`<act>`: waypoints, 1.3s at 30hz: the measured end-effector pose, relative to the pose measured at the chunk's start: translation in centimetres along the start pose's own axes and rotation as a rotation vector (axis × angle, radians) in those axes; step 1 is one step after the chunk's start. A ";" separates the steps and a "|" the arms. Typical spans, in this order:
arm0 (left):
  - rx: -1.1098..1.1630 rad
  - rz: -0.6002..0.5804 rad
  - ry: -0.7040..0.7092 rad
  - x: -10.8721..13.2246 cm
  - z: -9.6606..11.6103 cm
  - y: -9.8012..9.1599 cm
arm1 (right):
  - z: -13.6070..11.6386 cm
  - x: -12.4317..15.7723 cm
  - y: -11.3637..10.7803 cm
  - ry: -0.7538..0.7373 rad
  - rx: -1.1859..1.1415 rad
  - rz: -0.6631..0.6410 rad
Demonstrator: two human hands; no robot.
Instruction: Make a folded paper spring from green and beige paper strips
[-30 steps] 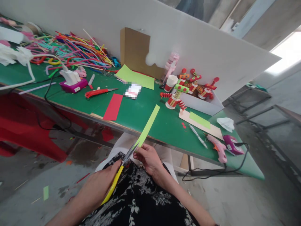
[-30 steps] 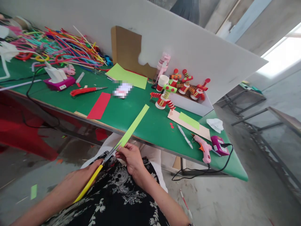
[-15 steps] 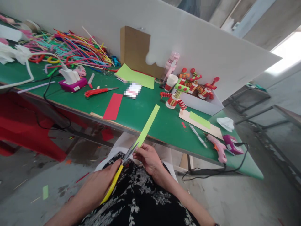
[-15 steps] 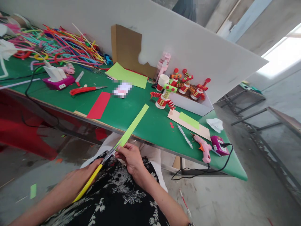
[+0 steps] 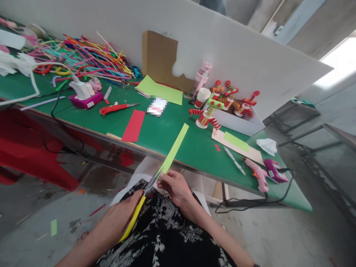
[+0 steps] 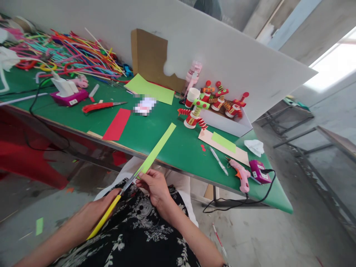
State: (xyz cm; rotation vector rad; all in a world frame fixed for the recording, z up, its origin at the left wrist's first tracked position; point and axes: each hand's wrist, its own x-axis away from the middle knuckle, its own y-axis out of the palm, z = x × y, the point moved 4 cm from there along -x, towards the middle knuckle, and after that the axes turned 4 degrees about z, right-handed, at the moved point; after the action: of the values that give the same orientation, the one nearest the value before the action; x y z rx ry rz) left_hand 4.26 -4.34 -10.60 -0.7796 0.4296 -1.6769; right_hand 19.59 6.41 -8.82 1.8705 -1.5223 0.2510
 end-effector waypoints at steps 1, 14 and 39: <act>-0.019 -0.007 0.006 0.0 0.1 0.0 | 0.0 0.0 0.0 -0.001 -0.002 -0.001; -0.015 -0.011 0.019 0.1 0.8 -0.4 | 0.0 -0.1 -0.1 -0.010 0.016 0.002; -0.233 -0.049 -0.059 -0.8 3.0 -1.5 | 0.1 0.1 0.1 -0.052 0.143 -0.080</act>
State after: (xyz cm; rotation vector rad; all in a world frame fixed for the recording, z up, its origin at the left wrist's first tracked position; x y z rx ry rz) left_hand 5.33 -2.79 -7.75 -1.0147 0.5754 -1.6635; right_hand 19.49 6.26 -8.78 2.0598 -1.4934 0.2826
